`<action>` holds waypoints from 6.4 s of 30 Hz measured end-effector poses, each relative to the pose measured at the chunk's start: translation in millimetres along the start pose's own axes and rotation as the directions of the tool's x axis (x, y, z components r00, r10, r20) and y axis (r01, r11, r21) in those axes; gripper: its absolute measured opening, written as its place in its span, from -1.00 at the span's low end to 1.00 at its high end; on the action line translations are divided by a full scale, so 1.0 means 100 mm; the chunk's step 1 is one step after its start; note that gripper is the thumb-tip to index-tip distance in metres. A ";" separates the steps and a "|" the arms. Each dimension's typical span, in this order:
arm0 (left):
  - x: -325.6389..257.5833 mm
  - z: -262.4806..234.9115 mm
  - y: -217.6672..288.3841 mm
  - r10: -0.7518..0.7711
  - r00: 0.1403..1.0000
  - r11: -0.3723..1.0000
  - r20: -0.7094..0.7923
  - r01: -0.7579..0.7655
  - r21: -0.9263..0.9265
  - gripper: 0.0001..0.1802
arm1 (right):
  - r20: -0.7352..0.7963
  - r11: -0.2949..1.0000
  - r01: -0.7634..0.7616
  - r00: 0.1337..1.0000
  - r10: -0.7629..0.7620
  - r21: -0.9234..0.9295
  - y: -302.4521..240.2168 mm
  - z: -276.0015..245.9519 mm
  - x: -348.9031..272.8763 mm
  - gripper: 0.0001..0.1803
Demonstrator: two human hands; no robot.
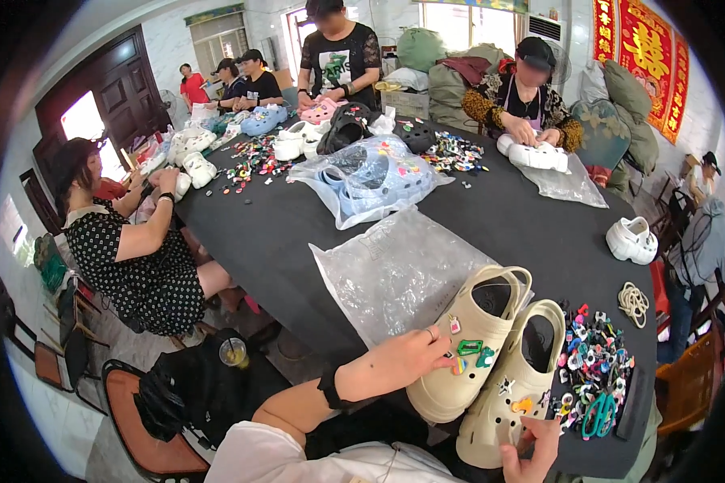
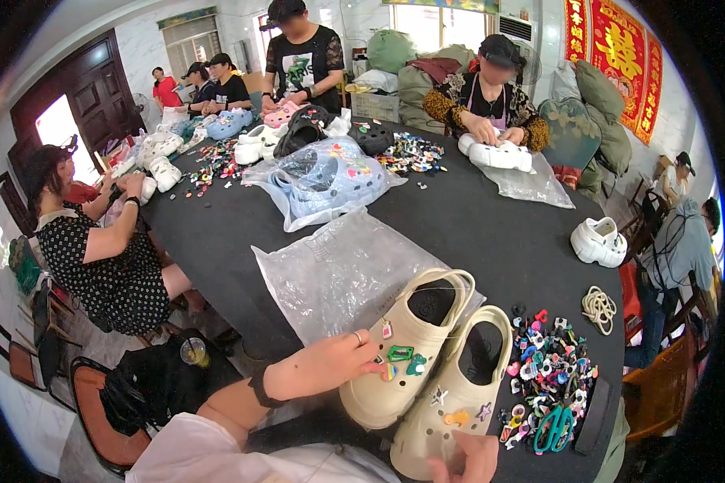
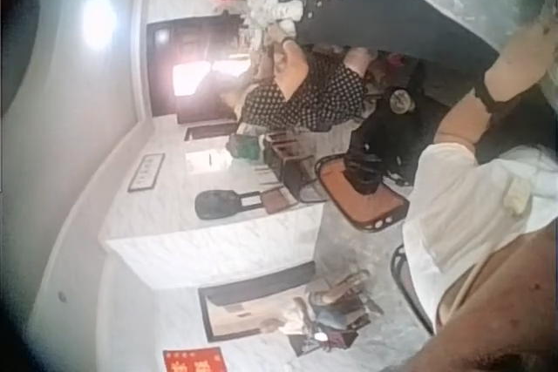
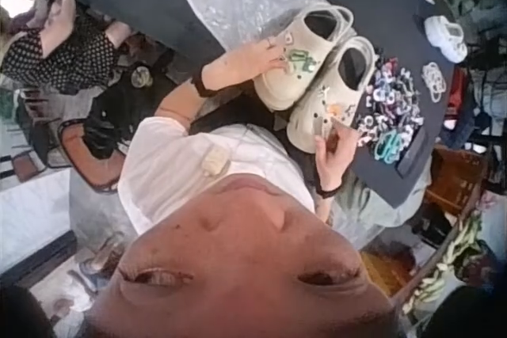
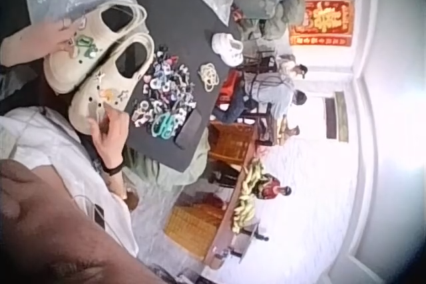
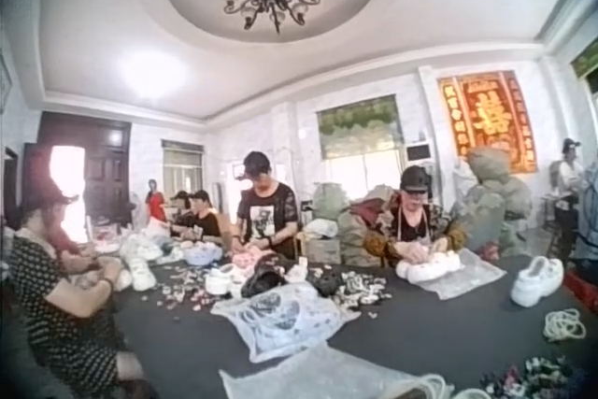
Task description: Removing rubber clogs from plastic bags and attaching decorative charms through the holes in the upper part of the shoes.
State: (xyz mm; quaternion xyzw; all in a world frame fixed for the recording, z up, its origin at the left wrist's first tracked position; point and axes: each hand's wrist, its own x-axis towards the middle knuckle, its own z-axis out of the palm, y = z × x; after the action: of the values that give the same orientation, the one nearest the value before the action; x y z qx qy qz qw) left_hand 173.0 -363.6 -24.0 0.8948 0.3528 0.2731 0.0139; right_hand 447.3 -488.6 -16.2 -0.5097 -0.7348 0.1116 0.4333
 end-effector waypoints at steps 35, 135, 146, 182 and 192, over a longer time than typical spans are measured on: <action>-0.05 -0.27 0.09 -0.034 0.971 0.966 0.237 0.093 -0.242 -0.69 | 0.081 1.000 0.013 0.997 -0.011 -0.017 0.10 0.15 0.05 -0.56; -0.04 -0.14 0.25 -0.202 0.958 0.978 0.204 0.208 -0.010 -0.78 | -0.015 0.990 0.139 0.990 -0.139 -0.006 0.00 0.16 0.12 -0.51; -0.08 -0.11 -0.03 -0.236 0.960 0.907 0.149 0.273 -0.321 -0.84 | 0.031 0.988 0.151 0.988 -0.151 0.023 0.07 0.23 0.16 -0.59; -0.36 -0.10 0.26 -0.143 0.988 0.885 -0.054 0.103 -0.454 -0.87 | 0.455 0.945 0.266 0.877 -0.154 -0.192 -0.29 0.10 0.20 -0.27; -0.11 -0.07 0.86 0.438 0.899 0.740 -0.012 -0.369 -0.562 -0.68 | 0.255 0.945 0.273 0.915 -0.314 0.182 -0.28 -0.04 -0.03 -0.56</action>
State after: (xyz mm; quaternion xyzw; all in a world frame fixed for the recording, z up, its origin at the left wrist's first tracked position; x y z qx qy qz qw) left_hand 216.9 -436.4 -4.2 0.9220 0.0550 0.3046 0.2325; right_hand 432.7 -505.4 1.6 -0.3403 -0.8471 0.1682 0.3719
